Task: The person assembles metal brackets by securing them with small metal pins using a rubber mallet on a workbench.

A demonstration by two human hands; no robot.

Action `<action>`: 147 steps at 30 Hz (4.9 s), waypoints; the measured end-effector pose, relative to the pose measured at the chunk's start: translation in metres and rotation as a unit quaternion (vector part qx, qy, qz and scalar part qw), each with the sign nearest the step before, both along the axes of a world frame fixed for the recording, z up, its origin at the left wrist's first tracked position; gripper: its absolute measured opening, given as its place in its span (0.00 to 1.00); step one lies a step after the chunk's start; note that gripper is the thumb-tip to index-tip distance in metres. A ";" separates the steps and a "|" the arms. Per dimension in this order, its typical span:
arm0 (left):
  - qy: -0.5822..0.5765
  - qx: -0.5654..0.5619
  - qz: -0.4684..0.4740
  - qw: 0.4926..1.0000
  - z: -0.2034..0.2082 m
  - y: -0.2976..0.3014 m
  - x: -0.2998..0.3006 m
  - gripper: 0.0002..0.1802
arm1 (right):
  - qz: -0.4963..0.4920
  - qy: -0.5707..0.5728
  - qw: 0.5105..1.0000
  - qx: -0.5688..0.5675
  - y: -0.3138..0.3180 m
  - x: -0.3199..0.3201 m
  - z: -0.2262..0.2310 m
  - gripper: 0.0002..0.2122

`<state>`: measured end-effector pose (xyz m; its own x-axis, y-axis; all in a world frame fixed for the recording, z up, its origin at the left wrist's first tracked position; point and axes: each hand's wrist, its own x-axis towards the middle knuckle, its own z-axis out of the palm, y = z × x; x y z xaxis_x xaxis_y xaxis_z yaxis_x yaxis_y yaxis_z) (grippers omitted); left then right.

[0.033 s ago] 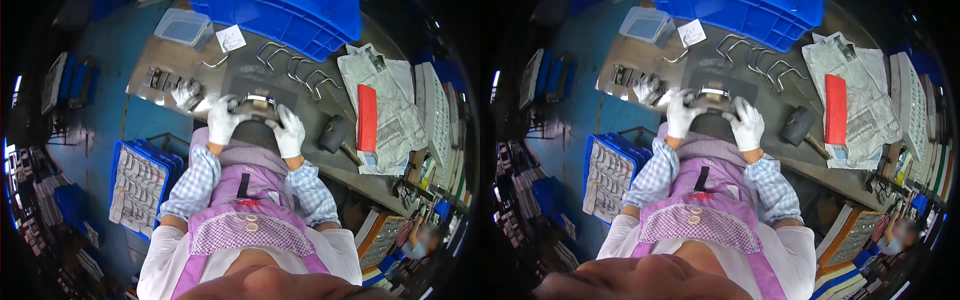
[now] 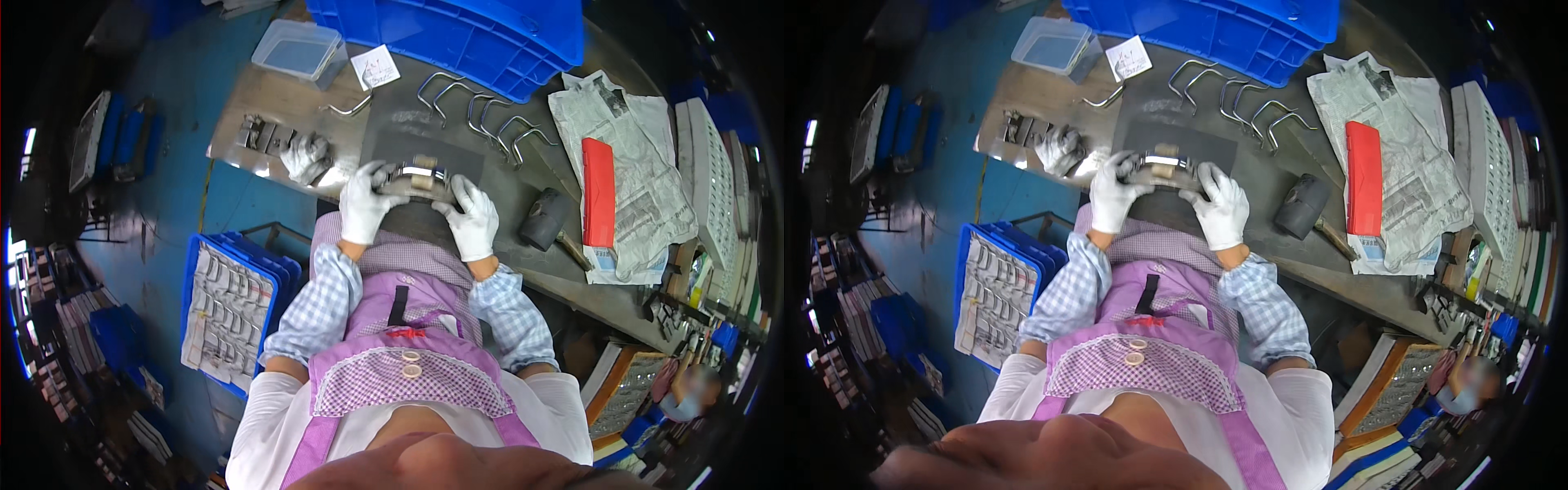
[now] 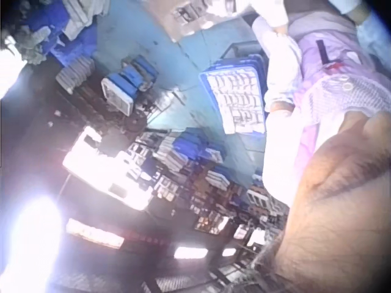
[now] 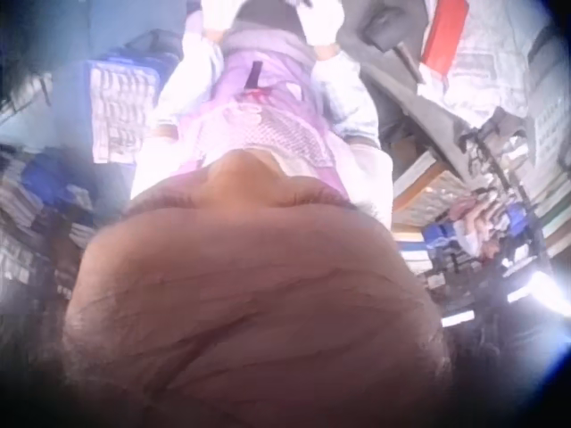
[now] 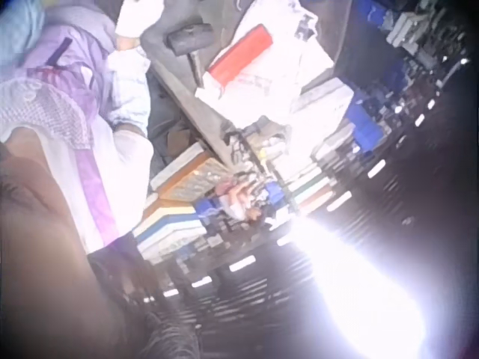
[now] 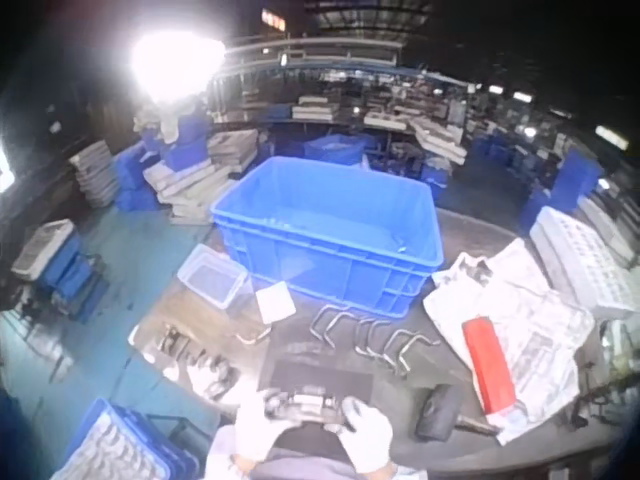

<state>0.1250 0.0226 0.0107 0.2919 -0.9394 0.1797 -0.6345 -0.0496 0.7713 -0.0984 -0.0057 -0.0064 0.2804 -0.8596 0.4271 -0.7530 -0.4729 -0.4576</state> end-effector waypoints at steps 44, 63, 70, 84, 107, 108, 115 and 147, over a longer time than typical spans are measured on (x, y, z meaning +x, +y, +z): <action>-0.143 0.003 -0.185 0.972 0.118 -0.001 0.044 0.11 | -0.305 0.074 0.947 0.072 0.049 -0.203 0.021 0.17; -0.176 0.100 -0.256 0.945 0.003 0.028 -0.035 0.23 | -0.021 0.207 0.976 0.068 0.044 -0.160 0.107 0.09; -0.174 0.012 -0.218 0.960 0.013 0.050 -0.035 0.18 | -0.264 0.274 0.913 0.150 0.030 -0.233 0.015 0.17; 0.053 0.026 -0.055 0.997 0.034 0.044 0.003 0.19 | 0.089 -0.168 0.966 0.175 0.019 -0.004 0.064 0.12; -0.049 -0.115 -0.051 0.991 -0.051 0.011 -0.001 0.40 | -0.012 -0.073 0.997 0.035 0.008 -0.008 -0.019 0.26; -0.065 -0.135 -0.054 0.987 -0.048 0.008 0.000 0.38 | -0.014 -0.083 0.996 0.010 0.004 -0.006 -0.021 0.28; -0.051 -0.039 0.008 0.998 -0.023 -0.018 0.004 0.27 | -0.034 -0.211 0.972 0.095 -0.018 0.007 -0.021 0.26; -0.016 0.042 0.013 0.999 -0.017 -0.028 0.011 0.29 | -0.050 -0.174 0.974 0.139 -0.014 0.009 -0.007 0.30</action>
